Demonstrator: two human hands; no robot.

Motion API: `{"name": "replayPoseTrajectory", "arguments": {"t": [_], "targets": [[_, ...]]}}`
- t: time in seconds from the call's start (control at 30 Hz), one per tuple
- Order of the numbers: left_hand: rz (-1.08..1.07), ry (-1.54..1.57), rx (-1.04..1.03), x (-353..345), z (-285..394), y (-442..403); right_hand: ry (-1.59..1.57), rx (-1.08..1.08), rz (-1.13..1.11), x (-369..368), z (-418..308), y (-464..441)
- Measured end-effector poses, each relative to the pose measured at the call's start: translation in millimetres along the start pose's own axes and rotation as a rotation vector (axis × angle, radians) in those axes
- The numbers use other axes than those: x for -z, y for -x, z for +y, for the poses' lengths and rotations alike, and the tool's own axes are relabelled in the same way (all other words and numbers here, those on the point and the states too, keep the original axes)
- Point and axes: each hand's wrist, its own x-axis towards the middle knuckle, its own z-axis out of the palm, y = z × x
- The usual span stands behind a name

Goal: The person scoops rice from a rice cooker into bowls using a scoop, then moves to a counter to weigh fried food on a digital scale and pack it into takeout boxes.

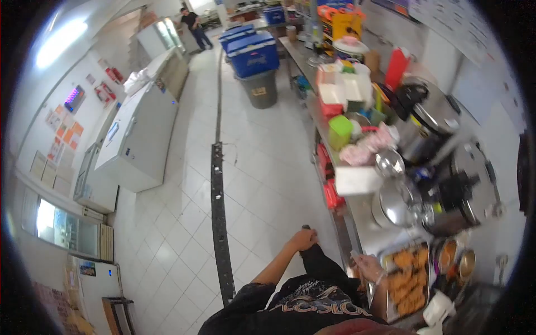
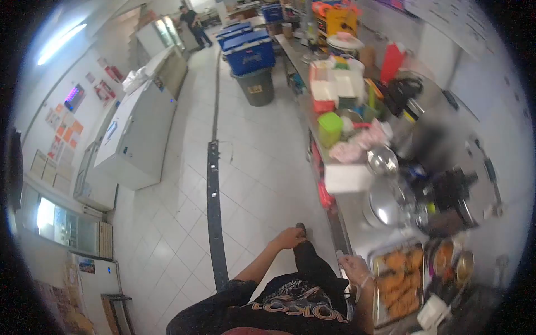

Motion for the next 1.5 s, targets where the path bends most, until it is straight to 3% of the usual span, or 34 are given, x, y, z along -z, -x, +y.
{"name": "replayPoseTrajectory", "arguments": {"t": [0.07, 0.1, 0.2, 0.3, 0.37, 0.47, 0.57, 0.67, 0.7, 0.77, 0.83, 0.9, 1.0, 1.07, 1.2, 1.23, 1.5], "targets": [[-0.017, 0.018, -0.002, 39.6, -33.7, -47.4, -0.119, -0.016, -0.015, 8.4, -12.2, -62.2], [-0.027, 0.031, -0.004, 61.2, -42.6, -71.8, -0.243, 0.096, 0.035, 3.4, -13.6, -104.7], [-0.005, -0.074, 0.036, 142.6, -74.8, -137.9, 0.128, 0.163, -0.034, 36.1, -83.1, -215.9], [0.163, -0.042, 0.08, 232.2, -87.4, -221.5, 0.166, 0.171, -0.019, 75.3, -188.6, -277.5], [0.286, -0.077, -0.009, 293.0, -88.3, -296.3, 0.427, 0.484, 0.093, 89.4, -191.5, -329.4], [0.507, -0.113, -0.314, 383.1, -62.7, -419.6, -0.116, 0.469, 0.184, 112.8, -242.7, -351.8], [0.611, -0.218, -0.539, 458.7, -33.2, -561.7, -0.149, 0.53, 0.312, 126.9, -260.0, -388.5], [0.534, -0.377, -0.422, 499.3, -3.0, -672.1, -0.269, 0.178, 0.504, 128.7, -297.7, -403.3], [0.487, -0.405, -0.403, 506.1, 5.6, -704.2, -0.268, 0.078, 0.465, 129.4, -293.8, -419.2], [0.422, -0.618, -0.273, 500.7, -10.2, -811.5, 0.171, 0.154, 0.661, 112.9, -278.5, -454.0], [0.132, -0.634, -0.174, 527.3, 19.1, -811.6, -0.388, -0.119, 0.651, 94.2, -273.0, -481.1], [0.097, -0.535, -0.234, 509.2, 1.7, -849.0, -0.793, -0.268, 0.648, 95.7, -302.7, -514.4], [0.011, -0.375, -0.304, 521.5, 2.5, -852.0, -0.837, -0.231, 0.595, 90.3, -296.3, -562.5], [0.117, -0.32, -0.404, 518.3, -4.7, -853.1, -0.754, -0.316, 0.572, 100.1, -334.0, -588.0], [0.203, -0.121, -0.446, 532.3, 1.1, -838.8, -0.849, -0.288, 0.479, 102.1, -300.9, -627.0], [0.22, -0.066, -0.459, 534.3, 1.8, -840.8, -1.049, -0.356, 0.201, 106.4, -279.5, -633.6], [0.473, 0.216, -0.581, 558.5, 2.9, -840.1, -0.814, -0.444, 0.38, 102.9, -262.2, -673.6]]}}
